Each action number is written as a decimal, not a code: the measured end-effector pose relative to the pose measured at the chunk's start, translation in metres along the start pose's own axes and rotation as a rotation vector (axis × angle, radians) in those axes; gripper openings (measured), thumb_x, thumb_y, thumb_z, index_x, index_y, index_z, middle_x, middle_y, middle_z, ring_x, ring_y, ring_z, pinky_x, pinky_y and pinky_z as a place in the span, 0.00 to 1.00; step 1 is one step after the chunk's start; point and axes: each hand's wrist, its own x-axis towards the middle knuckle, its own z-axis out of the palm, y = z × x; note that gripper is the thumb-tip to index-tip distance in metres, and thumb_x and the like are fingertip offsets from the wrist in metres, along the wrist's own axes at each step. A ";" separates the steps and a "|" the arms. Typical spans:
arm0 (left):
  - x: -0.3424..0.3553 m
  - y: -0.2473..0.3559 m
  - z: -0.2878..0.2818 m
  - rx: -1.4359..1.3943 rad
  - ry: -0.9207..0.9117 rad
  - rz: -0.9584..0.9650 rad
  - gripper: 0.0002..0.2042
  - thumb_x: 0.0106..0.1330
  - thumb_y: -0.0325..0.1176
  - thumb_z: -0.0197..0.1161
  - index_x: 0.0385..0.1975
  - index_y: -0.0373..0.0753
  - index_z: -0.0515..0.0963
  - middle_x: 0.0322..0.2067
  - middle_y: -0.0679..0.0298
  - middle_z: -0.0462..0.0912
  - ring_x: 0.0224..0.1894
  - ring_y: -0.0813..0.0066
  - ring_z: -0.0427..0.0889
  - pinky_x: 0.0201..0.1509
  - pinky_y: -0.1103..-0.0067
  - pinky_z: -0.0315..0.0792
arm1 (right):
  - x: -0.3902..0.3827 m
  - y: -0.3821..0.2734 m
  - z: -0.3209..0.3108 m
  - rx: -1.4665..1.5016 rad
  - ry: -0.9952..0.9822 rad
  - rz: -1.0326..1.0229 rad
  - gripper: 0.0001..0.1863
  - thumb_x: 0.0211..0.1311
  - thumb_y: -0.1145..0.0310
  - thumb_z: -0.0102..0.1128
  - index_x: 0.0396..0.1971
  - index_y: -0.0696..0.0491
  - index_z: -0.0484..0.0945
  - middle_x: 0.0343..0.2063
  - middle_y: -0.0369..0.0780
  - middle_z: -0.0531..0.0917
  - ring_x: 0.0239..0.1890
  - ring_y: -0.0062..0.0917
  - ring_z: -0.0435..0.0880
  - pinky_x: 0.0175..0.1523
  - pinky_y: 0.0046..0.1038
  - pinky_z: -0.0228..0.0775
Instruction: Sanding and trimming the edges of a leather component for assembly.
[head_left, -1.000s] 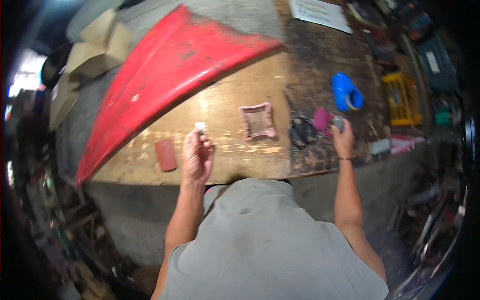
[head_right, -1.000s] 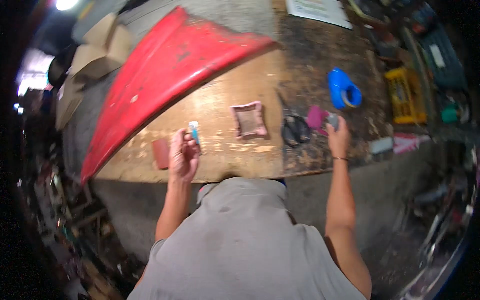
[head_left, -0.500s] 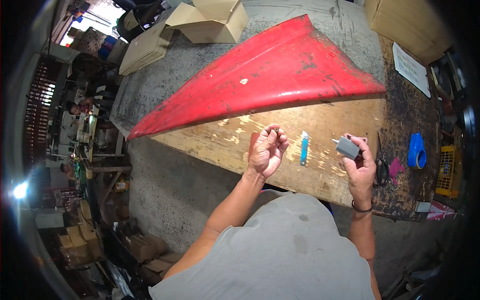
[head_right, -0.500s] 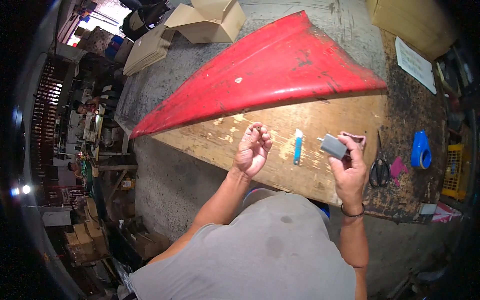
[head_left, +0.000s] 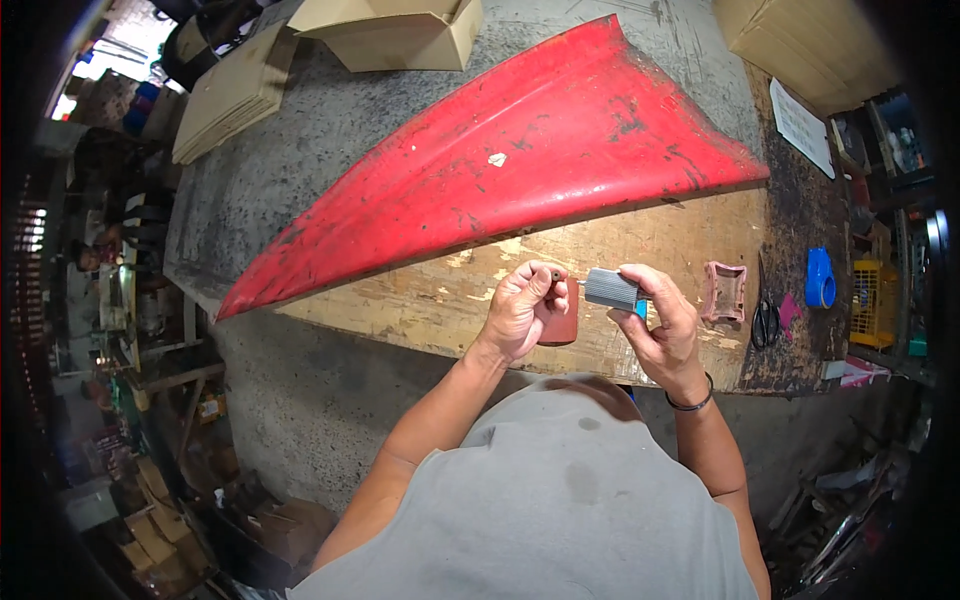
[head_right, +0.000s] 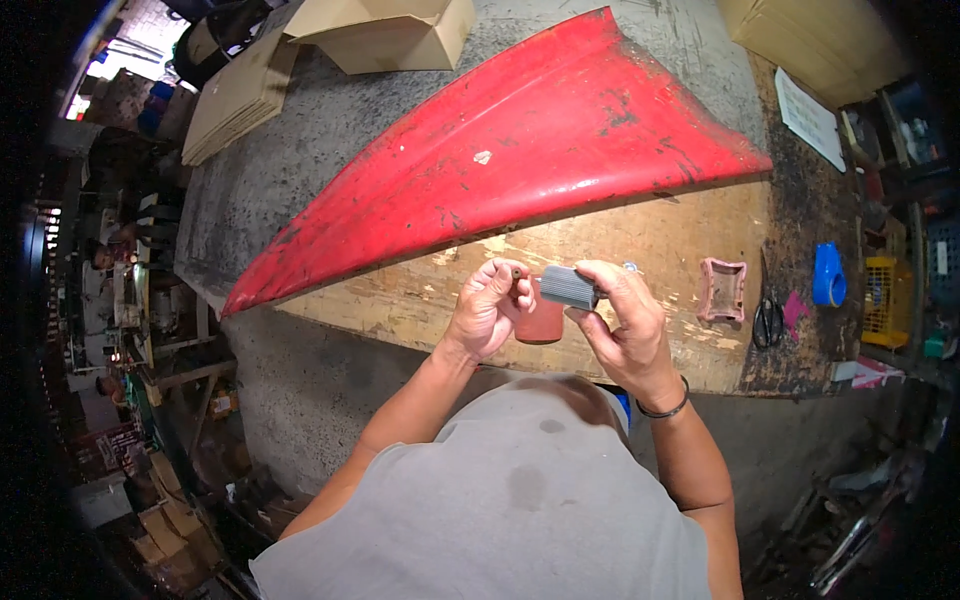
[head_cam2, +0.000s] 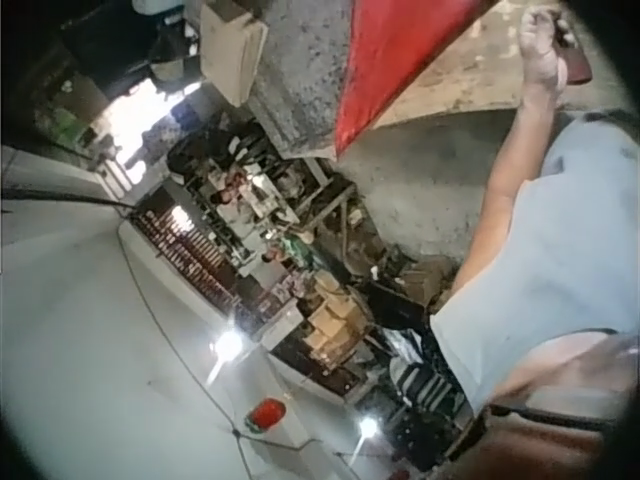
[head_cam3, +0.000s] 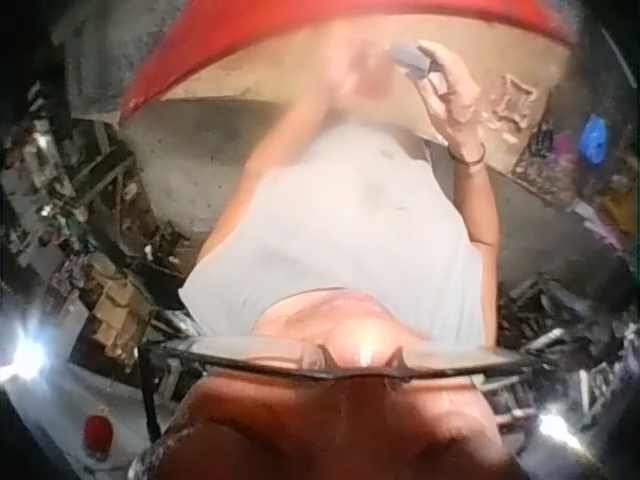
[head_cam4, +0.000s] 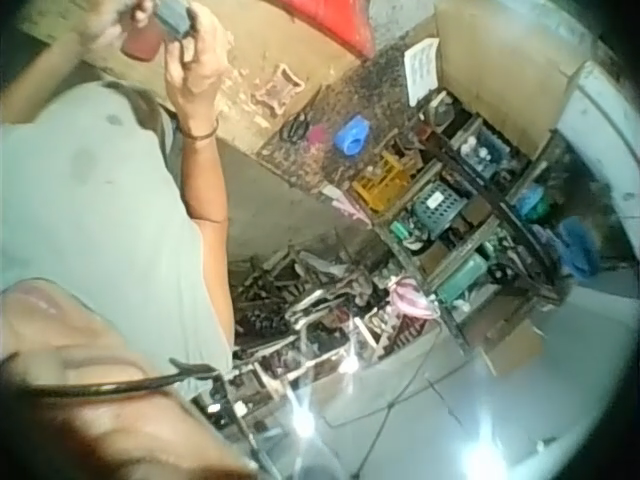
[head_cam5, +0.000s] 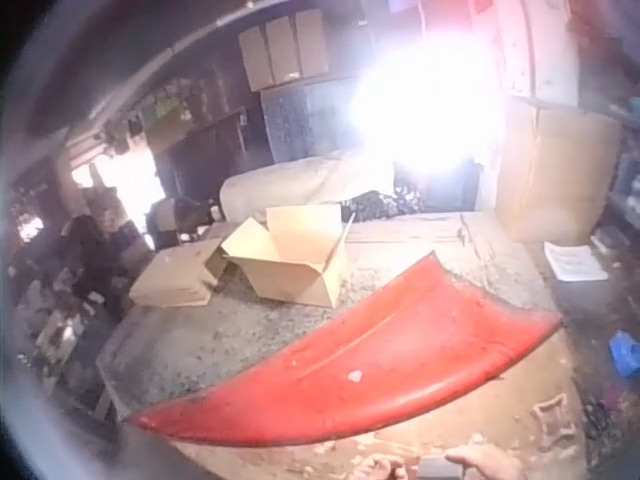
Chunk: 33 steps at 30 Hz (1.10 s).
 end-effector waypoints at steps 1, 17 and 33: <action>0.002 0.002 -0.002 0.032 -0.007 -0.011 0.11 0.71 0.38 0.60 0.40 0.36 0.77 0.32 0.63 0.81 0.31 0.76 0.78 0.39 0.78 0.74 | 0.002 -0.001 0.003 -0.009 0.000 0.003 0.25 0.49 0.82 0.66 0.51 0.57 0.76 0.45 0.47 0.81 0.45 0.37 0.82 0.51 0.33 0.74; 0.019 0.008 0.010 0.180 0.021 0.021 0.12 0.72 0.40 0.59 0.38 0.36 0.77 0.29 0.67 0.79 0.30 0.81 0.76 0.37 0.82 0.72 | 0.022 0.012 0.015 -0.107 -0.051 -0.013 0.26 0.47 0.83 0.67 0.50 0.57 0.75 0.45 0.46 0.81 0.46 0.40 0.81 0.50 0.34 0.74; 0.013 0.017 0.032 0.836 -0.106 0.464 0.08 0.67 0.29 0.64 0.41 0.33 0.79 0.33 0.65 0.83 0.34 0.82 0.79 0.40 0.83 0.74 | 0.039 0.012 -0.019 0.289 -0.333 0.671 0.25 0.73 0.47 0.46 0.37 0.57 0.77 0.18 0.36 0.77 0.19 0.17 0.74 0.25 0.23 0.65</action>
